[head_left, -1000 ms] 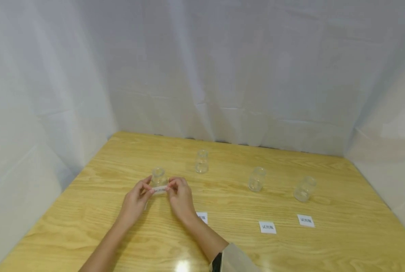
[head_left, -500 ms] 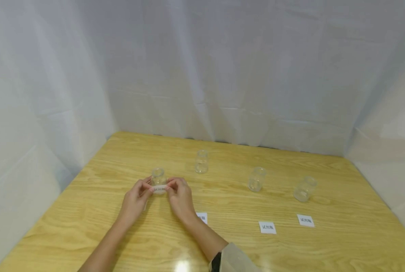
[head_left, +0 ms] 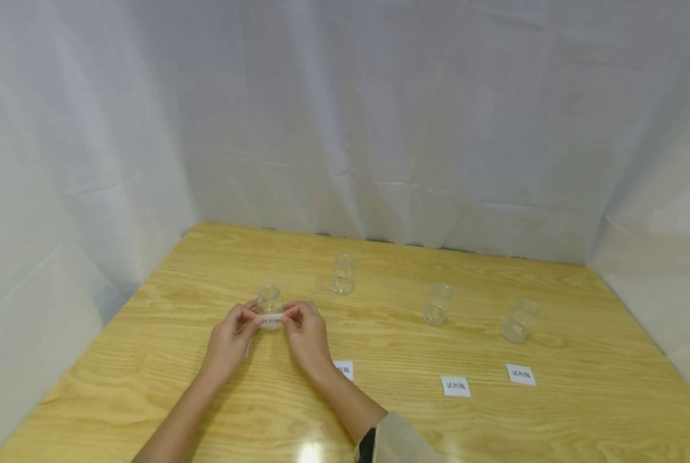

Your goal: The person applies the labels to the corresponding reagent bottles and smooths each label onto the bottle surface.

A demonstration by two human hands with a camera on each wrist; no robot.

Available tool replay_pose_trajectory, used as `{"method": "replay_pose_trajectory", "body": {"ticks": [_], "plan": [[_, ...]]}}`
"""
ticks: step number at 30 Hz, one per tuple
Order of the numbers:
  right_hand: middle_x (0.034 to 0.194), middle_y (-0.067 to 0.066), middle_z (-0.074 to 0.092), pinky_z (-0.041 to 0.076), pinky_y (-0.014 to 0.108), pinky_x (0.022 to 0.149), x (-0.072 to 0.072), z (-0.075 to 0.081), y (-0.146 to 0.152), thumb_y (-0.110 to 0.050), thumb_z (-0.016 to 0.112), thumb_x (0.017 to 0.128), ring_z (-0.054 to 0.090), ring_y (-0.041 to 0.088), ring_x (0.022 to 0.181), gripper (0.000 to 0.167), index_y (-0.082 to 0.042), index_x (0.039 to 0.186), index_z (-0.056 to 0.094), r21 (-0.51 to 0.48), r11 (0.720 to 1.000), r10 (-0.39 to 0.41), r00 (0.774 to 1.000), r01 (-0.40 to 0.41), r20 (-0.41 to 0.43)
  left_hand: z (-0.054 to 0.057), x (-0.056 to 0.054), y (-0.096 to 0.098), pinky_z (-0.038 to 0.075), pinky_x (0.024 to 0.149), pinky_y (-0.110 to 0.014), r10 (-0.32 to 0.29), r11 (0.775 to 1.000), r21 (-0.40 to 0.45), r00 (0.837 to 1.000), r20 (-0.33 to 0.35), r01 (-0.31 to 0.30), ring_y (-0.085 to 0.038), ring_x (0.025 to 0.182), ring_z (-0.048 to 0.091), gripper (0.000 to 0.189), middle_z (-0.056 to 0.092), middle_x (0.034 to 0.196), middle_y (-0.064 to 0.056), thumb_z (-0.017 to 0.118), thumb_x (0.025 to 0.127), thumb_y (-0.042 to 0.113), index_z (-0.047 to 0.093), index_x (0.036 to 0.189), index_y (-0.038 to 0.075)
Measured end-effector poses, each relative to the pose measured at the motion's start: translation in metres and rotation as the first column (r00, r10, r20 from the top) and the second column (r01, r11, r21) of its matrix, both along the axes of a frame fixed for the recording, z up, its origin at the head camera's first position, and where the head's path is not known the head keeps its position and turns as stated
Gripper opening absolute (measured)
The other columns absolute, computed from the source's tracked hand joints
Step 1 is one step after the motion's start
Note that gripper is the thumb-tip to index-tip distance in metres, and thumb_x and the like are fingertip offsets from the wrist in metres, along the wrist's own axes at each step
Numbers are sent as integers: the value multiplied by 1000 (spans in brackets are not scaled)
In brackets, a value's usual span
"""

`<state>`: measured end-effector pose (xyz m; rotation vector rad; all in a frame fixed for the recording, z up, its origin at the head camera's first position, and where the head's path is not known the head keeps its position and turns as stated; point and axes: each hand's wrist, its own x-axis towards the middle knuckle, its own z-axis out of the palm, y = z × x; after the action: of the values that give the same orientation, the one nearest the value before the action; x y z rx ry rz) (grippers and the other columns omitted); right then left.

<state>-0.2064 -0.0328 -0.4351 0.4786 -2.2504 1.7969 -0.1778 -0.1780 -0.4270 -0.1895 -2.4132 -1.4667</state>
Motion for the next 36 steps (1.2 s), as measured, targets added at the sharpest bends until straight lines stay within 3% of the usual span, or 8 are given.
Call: {"method": "replay_pose_trajectory", "body": {"ticks": [21,36], "plan": [[98,9,58,48,20,80,0,-1,0,1,61,86,59,20,91,4,5,84,61,-27,1000,-1,1000,1,-30,-2,-2,1,44,86,-41,6,1000,-9,995,-104,-7,-43,106,52,6,52,119,-28,57,88,-2,52,89,-5],[97,8,58,49,17,75,4,-3,-5,-1,63,85,61,18,86,6,4,86,60,-8,998,-56,997,56,-55,-1,-2,2,47,83,-40,43,998,-35,995,-87,-46,-42,105,53,8,54,118,-26,59,87,-2,53,90,-6]]}}
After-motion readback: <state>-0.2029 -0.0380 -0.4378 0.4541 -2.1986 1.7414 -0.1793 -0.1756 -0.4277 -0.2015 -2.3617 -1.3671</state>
